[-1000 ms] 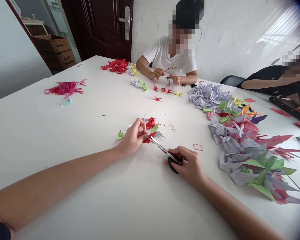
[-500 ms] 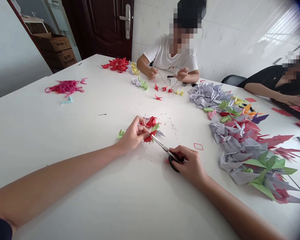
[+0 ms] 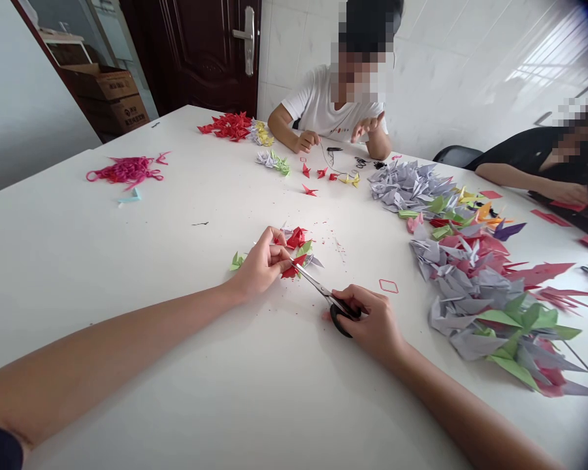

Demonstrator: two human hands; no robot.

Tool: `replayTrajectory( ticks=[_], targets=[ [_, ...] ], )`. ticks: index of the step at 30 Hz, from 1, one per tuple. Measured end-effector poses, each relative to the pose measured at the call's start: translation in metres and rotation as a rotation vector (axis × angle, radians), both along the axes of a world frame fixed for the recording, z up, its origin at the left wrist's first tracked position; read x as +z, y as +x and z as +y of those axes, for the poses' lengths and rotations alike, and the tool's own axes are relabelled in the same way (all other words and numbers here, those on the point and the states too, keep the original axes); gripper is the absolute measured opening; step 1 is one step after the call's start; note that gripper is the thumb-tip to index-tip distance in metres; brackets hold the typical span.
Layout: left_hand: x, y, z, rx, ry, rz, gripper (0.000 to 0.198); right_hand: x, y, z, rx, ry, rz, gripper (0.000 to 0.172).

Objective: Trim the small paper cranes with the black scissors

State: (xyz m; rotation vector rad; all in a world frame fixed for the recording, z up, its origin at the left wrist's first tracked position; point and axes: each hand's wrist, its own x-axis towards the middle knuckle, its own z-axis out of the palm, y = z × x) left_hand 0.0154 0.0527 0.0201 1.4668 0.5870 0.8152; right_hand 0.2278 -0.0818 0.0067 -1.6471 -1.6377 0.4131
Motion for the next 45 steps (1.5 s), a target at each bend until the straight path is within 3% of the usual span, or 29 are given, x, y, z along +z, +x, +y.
replayTrajectory(
  ticks=[14,32,45],
  targets=[
    [-0.0017,0.0012,-0.0013,-0.055,0.021,0.001,0.032,-0.0003,-0.0017,0.0026,0.020,0.032,-0.035,0.016],
    [-0.0002,0.0022,-0.0019,-0.094,-0.001,0.014,0.030,0.0008,-0.0019,0.0005,0.030,-0.078,0.014,0.014],
    [0.0034,0.0018,-0.0046,-0.165,-0.023,-0.023,0.033,-0.0012,-0.0030,0.0025,0.055,0.000,-0.062,0.019]
  ],
)
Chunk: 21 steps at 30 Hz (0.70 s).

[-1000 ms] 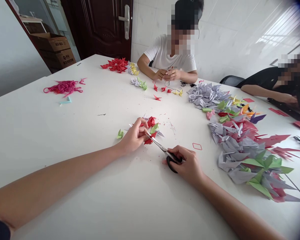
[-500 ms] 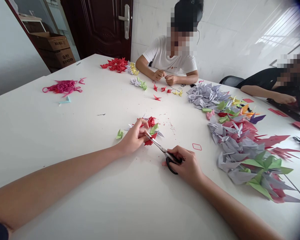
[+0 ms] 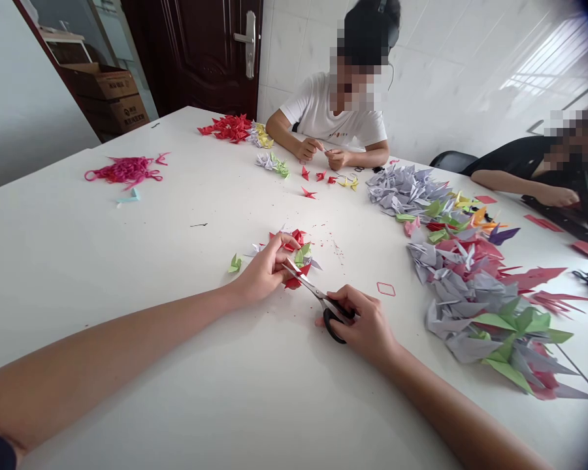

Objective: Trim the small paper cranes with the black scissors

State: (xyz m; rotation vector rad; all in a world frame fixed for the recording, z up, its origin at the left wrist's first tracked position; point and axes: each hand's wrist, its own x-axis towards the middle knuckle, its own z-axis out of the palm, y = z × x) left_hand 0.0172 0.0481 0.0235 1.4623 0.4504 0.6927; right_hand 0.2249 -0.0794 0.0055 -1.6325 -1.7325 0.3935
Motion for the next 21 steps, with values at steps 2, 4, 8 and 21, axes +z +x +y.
replayTrajectory(
  ticks=[2,4,8,21],
  targets=[
    [0.0014,0.0003,-0.0005,0.001,-0.020,-0.005,0.034,-0.0002,-0.0001,0.0002,0.004,-0.008,0.000,0.019],
    [0.0021,0.0006,-0.0006,0.000,-0.036,-0.008,0.036,0.0001,-0.0005,0.0001,0.010,-0.009,0.001,0.019],
    [0.0019,0.0010,-0.0002,-0.003,-0.035,-0.005,0.039,0.0019,-0.0016,-0.0003,0.023,-0.013,0.005,0.018],
    [0.0016,0.0006,0.0000,-0.014,-0.008,0.015,0.037,0.0007,-0.0004,0.0005,0.019,0.021,-0.051,0.017]
  ],
)
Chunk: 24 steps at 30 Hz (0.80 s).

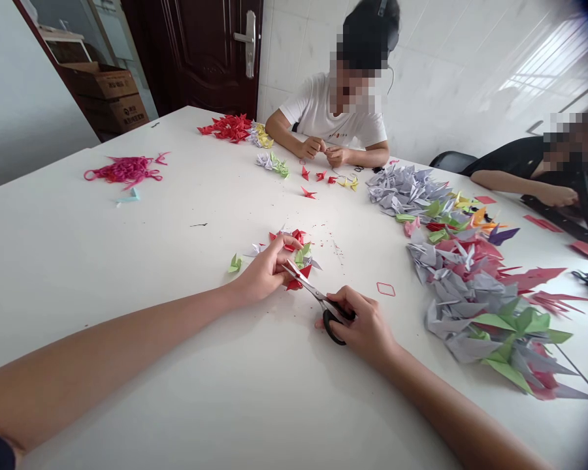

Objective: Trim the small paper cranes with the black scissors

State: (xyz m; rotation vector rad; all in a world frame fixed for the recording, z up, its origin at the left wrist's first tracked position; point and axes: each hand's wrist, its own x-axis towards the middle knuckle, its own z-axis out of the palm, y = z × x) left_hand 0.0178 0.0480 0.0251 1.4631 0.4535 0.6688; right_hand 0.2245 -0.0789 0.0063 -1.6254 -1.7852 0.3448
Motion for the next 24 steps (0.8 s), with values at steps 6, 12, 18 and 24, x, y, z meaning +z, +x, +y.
replayTrajectory(
  ticks=[6,12,18,24],
  targets=[
    [-0.0034,-0.0014,-0.0010,0.002,0.034,0.020,0.039,-0.0014,-0.0004,-0.0015,-0.014,0.021,-0.016,0.021],
    [-0.0071,-0.0027,-0.0010,-0.017,0.051,0.023,0.044,-0.0013,0.0001,-0.0018,-0.004,0.029,-0.044,0.027],
    [-0.0055,-0.0023,-0.0009,-0.010,0.052,0.031,0.044,-0.0021,0.0012,-0.0004,-0.013,0.008,-0.048,0.026],
    [-0.0056,-0.0018,-0.0007,0.004,0.022,0.026,0.042,0.0015,-0.0008,-0.0011,-0.041,-0.024,-0.043,0.028]
  ],
)
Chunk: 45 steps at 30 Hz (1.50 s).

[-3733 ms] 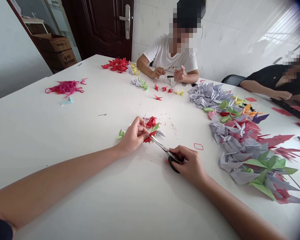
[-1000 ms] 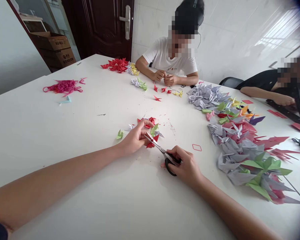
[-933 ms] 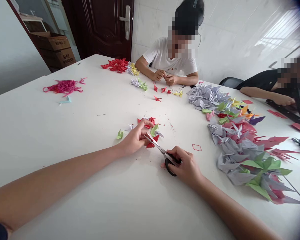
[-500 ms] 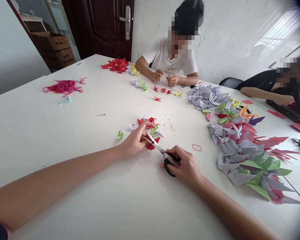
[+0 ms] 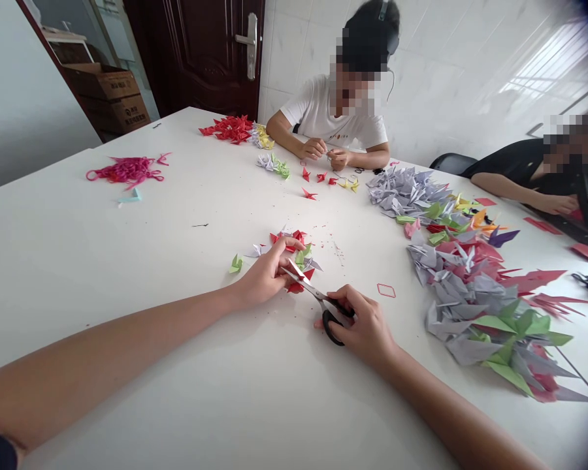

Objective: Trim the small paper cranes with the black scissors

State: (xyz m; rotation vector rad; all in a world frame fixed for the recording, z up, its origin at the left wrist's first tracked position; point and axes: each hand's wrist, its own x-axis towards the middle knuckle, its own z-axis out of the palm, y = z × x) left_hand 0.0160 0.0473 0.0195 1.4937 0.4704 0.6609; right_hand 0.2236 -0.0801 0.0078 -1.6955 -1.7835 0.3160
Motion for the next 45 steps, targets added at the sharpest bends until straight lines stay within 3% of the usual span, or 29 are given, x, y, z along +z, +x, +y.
replayTrajectory(
  ticks=[10,15,25,45],
  targets=[
    [-0.002,0.001,0.007,0.159,0.017,-0.019,0.022,-0.001,0.005,0.001,-0.064,0.050,0.236,0.039],
    [-0.001,0.000,0.008,0.211,0.065,-0.034,0.015,-0.002,0.006,0.001,-0.071,0.086,0.368,0.035],
    [0.002,0.000,0.007,0.239,0.080,-0.059,0.014,-0.003,0.003,0.000,-0.042,0.118,0.322,0.015],
    [0.007,-0.001,0.002,0.351,0.146,-0.060,0.010,-0.004,0.004,-0.001,-0.044,0.064,0.256,0.010]
  ],
)
